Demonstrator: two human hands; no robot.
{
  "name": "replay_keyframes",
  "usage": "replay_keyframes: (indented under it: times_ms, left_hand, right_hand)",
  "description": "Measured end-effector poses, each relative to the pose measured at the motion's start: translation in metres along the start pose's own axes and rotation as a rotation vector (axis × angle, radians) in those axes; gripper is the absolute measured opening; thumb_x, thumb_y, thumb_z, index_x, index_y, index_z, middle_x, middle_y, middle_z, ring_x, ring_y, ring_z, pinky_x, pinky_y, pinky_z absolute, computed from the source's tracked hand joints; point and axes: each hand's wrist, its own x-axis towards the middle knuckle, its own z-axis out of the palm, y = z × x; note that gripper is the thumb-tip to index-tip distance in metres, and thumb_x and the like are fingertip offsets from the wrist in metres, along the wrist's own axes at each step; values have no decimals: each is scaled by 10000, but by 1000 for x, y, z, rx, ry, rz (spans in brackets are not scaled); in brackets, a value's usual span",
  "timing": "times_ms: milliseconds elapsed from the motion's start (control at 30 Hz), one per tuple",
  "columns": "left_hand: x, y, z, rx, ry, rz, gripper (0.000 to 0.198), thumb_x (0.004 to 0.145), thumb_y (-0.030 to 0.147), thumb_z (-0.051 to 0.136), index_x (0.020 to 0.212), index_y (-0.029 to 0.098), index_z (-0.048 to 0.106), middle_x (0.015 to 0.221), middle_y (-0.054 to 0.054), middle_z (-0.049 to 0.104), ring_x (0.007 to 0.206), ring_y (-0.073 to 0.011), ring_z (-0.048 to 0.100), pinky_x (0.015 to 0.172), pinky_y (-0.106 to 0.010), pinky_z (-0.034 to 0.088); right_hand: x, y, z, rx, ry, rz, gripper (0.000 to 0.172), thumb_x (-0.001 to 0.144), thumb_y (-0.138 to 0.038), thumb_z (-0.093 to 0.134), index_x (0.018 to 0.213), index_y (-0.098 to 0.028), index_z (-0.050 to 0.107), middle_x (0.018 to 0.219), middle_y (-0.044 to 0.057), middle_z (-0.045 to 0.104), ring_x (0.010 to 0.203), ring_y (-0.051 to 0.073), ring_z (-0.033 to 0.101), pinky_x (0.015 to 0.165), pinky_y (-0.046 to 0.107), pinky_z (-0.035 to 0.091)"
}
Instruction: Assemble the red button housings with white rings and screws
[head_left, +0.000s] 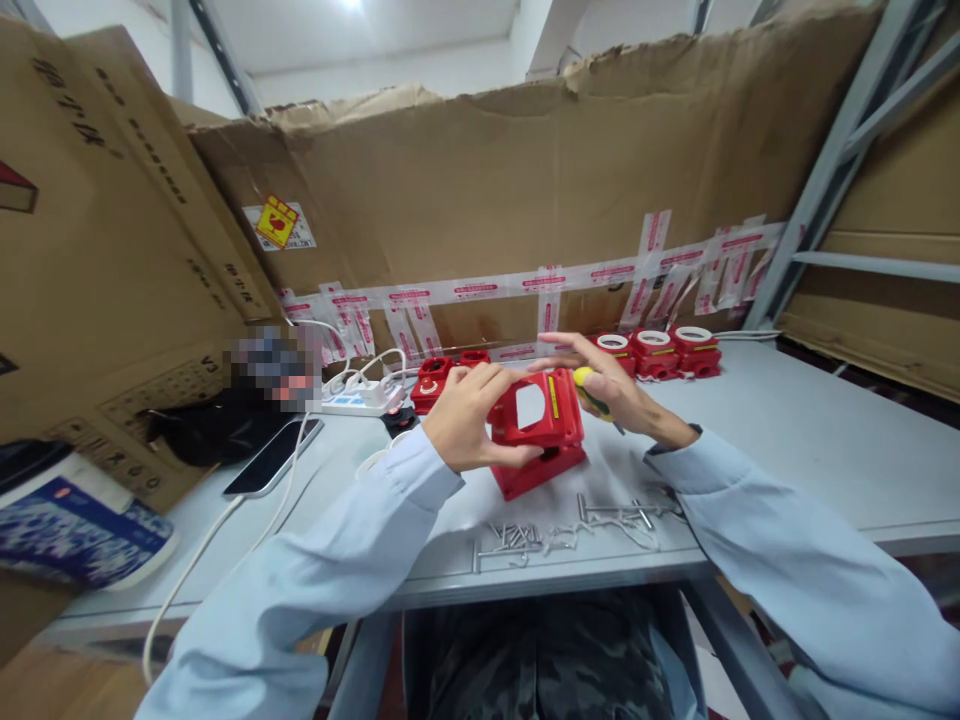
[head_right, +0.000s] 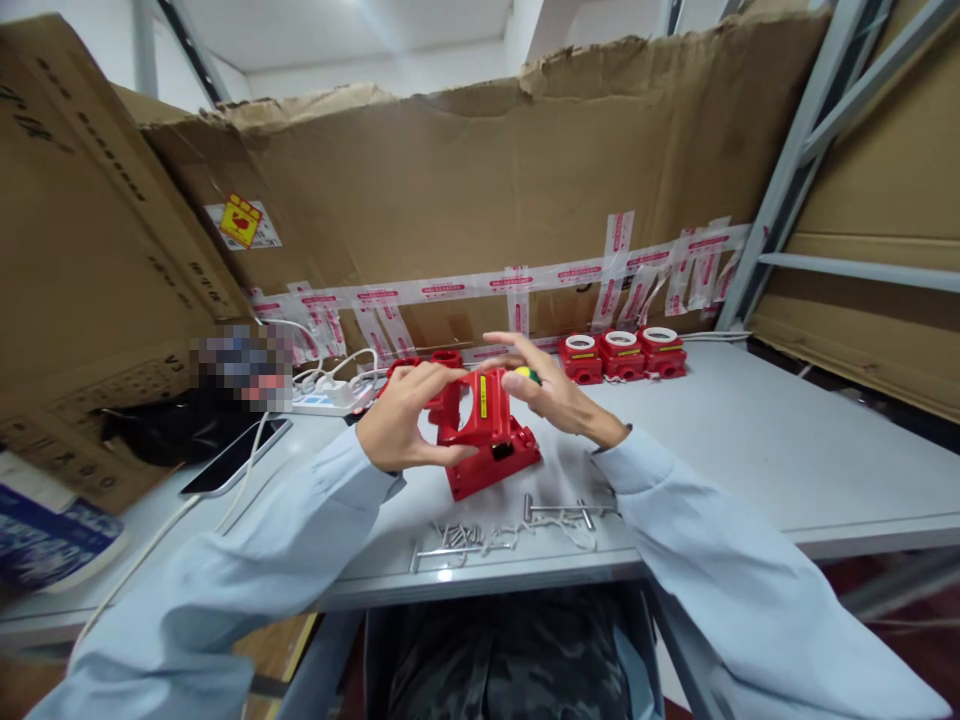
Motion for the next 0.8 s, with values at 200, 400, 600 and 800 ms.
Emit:
replay_keyframes:
  times_ms: [200,400,600,800]
  left_hand:
    - [5,1,29,171,-315,-182,650,682,699,546,997,131,589,974,-129,640,959,-319,540,825,-494,379]
    - [13,3,52,208,-403,-220,755,744,765,377,1057,105,567,986,-158,644,976,-358,552,865,-542,372]
    - [-9,0,46,94,-514,-161,1032,663,635,617,1451,200,113,1238,-159,511,1027,-345,588,854,-451,447]
    - [-8,-6,49,108,-517,-194,906,736,430,624,1459,252,109,1164,-138,502,929,-308,637,794,-407,491]
  right_hand:
    - [4,1,-14,-262,27,23,531,698,-464,697,1129,-190,555,1048,83,652,940,209,591,859,383,451]
    - [4,6,-12,-356,-72,84,547,684,-459,704,1130,-171,573,1068,98,650,972,210,599,867,368,454]
    - [3,12,-15,-376,-87,64,562,684,-492,695,1137,-183,570,1062,88,654,967,205,606,865,365,457]
    - [4,10,-17,-399,-52,63,531,703,-484,681,1124,-180,571,1061,91,659,980,217,613,879,380,454]
